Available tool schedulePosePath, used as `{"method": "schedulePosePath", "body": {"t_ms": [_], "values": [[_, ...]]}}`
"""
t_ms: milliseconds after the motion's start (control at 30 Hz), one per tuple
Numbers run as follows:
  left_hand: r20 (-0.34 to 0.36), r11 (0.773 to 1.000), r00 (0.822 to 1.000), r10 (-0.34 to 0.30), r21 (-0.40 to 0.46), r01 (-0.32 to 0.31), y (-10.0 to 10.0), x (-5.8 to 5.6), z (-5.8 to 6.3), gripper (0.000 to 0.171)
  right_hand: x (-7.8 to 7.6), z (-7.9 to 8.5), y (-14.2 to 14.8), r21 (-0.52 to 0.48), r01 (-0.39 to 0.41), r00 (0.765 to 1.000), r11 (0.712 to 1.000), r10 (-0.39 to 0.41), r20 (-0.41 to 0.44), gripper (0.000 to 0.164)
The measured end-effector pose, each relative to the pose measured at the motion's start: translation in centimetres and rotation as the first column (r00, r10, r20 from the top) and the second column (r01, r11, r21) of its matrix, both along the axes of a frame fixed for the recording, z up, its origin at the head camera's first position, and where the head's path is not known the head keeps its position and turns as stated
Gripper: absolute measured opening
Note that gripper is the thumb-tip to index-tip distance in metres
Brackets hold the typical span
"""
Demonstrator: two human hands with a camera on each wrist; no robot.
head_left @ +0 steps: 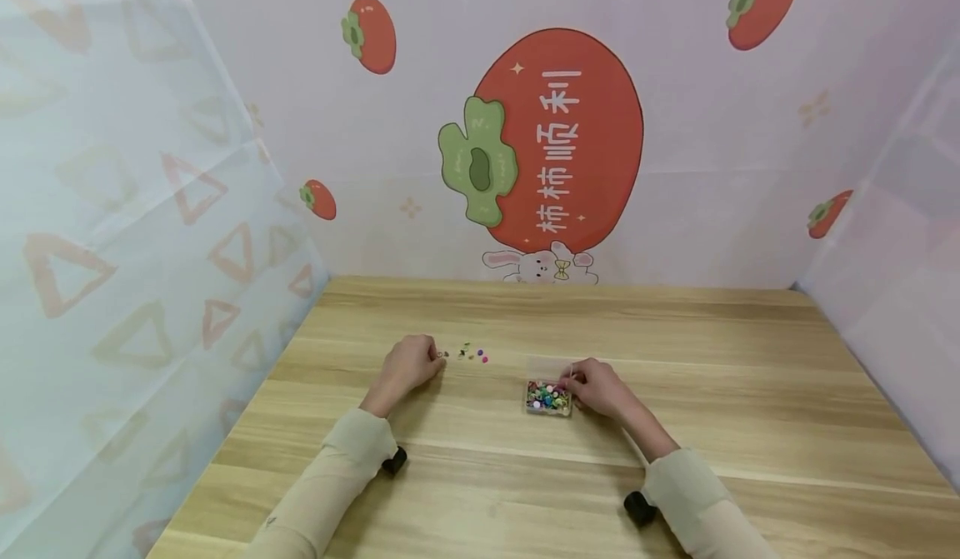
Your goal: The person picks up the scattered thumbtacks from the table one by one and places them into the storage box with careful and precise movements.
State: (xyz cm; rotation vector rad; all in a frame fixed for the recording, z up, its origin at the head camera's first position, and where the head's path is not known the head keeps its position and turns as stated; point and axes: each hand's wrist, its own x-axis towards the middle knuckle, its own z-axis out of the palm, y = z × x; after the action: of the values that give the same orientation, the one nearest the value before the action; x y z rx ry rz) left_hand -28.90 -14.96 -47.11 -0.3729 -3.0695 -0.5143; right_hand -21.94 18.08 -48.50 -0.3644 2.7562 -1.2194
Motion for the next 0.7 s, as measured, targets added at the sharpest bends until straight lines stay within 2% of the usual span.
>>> {"method": "schedulePosePath", "body": {"t_ms": [267, 567, 700], "values": [[-0.039, 1.0, 0.999, -0.013, -0.026, 0.012, 0.2, -0.1, 0.2, 0.016, -0.1, 0.0, 0.1, -0.006, 0.0, 1.0, 1.0, 0.0, 0.006, 0.012], [-0.027, 1.0, 0.999, -0.019, -0.001, 0.019, -0.1, 0.7, 0.5, 0.014, 0.0, -0.1, 0.0, 0.007, 0.0, 1.0, 1.0, 0.0, -0.006, 0.013], [-0.057, 0.999, 0.997, -0.043, 0.008, 0.044, 0.1, 1.3, 0.9, 0.013, 0.0, 0.0, 0.0, 0.003, 0.005, 1.0, 1.0, -0.005, 0.004, 0.013]]}}
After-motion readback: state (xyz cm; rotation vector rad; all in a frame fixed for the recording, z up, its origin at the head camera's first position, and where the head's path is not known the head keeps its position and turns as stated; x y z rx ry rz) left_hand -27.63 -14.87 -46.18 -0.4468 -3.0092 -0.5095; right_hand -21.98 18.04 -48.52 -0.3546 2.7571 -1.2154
